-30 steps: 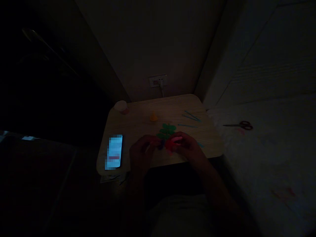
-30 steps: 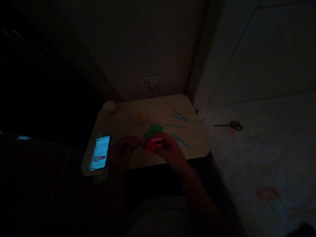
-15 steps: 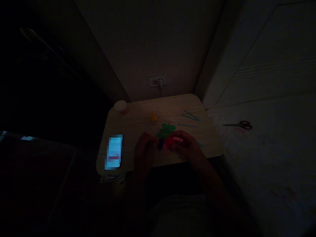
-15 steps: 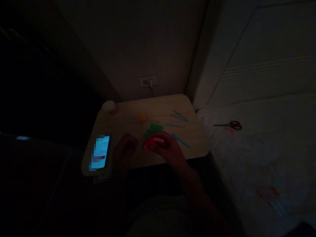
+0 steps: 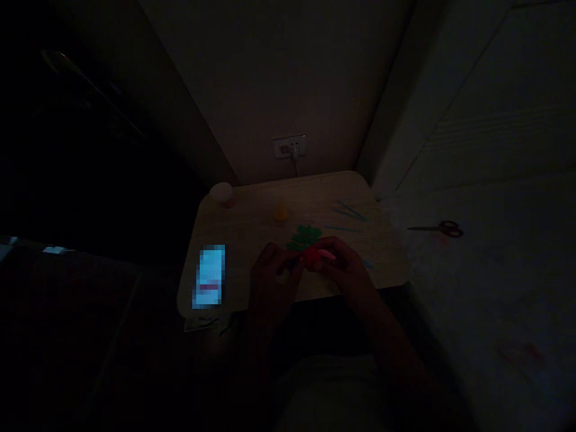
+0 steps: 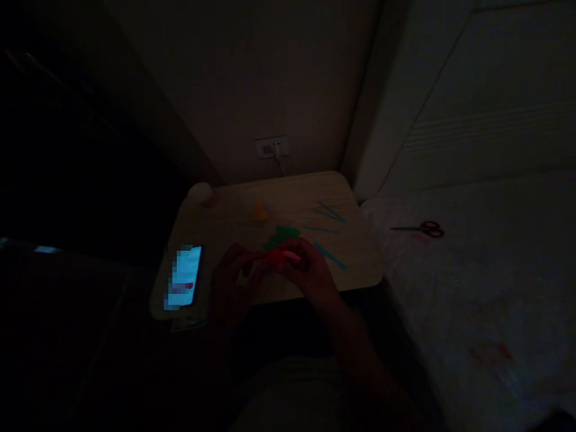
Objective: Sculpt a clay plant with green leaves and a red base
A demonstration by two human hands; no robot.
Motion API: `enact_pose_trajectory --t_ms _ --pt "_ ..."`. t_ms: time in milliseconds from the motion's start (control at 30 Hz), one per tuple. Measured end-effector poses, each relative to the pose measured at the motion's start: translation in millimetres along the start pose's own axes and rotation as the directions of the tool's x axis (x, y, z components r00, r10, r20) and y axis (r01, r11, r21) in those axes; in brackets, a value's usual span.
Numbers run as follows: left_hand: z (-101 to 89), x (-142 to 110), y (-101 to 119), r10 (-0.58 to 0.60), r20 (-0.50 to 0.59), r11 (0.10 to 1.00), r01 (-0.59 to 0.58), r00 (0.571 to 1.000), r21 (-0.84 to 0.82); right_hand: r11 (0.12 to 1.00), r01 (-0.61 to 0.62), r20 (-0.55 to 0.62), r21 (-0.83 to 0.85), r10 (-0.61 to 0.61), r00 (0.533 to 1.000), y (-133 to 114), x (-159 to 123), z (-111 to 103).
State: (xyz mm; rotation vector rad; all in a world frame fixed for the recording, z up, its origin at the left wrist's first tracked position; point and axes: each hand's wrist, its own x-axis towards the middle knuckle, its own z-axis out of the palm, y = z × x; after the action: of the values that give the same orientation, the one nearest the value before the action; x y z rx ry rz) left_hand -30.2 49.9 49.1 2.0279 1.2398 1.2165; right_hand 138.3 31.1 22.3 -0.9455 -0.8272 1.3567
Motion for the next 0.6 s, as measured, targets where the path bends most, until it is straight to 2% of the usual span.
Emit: enact_pose_trajectory --t_ms 300,600 --pt "3.5 -3 8 0.077 -0.104 0.989 -0.063 0.992 0.135 0.999 0.019 -0.006 -0.032 -0.019 1.000 -2 -2 4" --pt "5.1 -3 11 0.138 -0.142 0.973 -0.107 0.980 0.206 0.999 0.024 -0.002 -0.042 -0.024 1.000 -2 -4 9"
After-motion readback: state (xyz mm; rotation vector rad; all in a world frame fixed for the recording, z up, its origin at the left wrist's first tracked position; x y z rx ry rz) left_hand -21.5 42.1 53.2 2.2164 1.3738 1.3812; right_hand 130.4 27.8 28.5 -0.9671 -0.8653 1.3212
